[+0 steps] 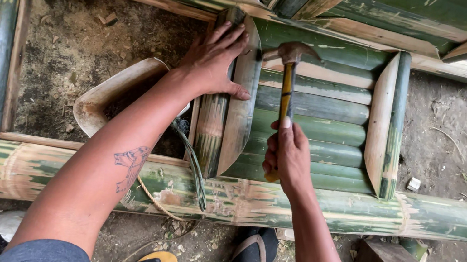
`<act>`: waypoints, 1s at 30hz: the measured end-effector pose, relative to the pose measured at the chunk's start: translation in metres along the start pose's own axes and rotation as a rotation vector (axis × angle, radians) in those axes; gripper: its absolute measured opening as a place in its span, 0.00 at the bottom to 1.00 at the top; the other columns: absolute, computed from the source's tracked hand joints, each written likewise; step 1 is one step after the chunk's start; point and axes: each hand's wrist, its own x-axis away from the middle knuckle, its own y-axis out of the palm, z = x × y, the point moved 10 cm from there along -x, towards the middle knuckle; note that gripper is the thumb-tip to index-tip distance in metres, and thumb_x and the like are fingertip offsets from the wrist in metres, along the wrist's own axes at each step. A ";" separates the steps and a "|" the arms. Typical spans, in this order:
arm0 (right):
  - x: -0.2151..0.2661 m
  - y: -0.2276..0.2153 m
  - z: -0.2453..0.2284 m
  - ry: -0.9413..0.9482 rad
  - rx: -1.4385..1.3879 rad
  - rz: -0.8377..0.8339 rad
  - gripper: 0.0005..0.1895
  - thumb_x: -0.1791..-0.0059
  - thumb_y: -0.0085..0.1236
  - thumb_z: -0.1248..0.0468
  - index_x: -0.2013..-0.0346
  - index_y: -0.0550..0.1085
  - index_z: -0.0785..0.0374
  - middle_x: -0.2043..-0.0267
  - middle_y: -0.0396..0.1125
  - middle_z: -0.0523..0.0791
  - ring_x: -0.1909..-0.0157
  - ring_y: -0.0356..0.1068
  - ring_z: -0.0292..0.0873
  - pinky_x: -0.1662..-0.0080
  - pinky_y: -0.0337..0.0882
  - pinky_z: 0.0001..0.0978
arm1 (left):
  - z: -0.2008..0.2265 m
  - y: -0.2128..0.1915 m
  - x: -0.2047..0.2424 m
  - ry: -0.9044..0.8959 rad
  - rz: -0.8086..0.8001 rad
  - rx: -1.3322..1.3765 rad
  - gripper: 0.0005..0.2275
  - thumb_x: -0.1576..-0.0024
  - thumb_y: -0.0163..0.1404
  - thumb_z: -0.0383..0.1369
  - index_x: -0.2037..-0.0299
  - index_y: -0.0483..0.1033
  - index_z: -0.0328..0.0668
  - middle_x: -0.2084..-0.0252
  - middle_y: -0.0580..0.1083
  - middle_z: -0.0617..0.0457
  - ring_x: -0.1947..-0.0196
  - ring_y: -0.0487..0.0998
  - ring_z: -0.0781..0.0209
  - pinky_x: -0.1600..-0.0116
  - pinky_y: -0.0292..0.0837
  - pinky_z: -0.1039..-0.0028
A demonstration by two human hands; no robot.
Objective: The person assembles a bamboo structure by hammering nails into bamboo slats and using a machete to split and trim bamboo pieces. The person repeatedly hammers nails into the frame and splits bamboo strips on a wooden block, then fits them into the structure.
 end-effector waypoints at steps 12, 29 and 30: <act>-0.010 -0.003 0.022 0.142 -0.181 -0.049 0.20 0.43 0.43 0.46 0.58 0.64 0.60 0.78 0.54 0.40 0.82 0.52 0.35 0.79 0.59 0.32 | -0.007 0.001 -0.002 -0.030 -0.015 0.009 0.66 0.70 0.62 0.70 0.23 0.42 0.46 0.20 0.40 0.53 0.21 0.36 0.49 0.27 0.39 0.36; 0.051 0.024 -0.091 -0.545 0.783 0.208 0.14 0.41 0.44 0.55 0.58 0.67 0.65 0.81 0.65 0.50 0.81 0.66 0.48 0.75 0.63 0.41 | 0.003 -0.010 0.002 0.056 0.107 0.127 0.62 0.68 0.66 0.63 0.25 0.49 0.41 0.20 0.45 0.51 0.21 0.38 0.48 0.24 0.42 0.48; 0.063 0.024 -0.097 -0.657 0.667 0.201 0.14 0.41 0.43 0.55 0.58 0.66 0.64 0.80 0.65 0.50 0.81 0.67 0.48 0.75 0.65 0.40 | 0.004 -0.008 0.002 0.051 0.085 0.124 0.62 0.69 0.66 0.63 0.25 0.49 0.41 0.20 0.44 0.51 0.21 0.38 0.48 0.24 0.41 0.48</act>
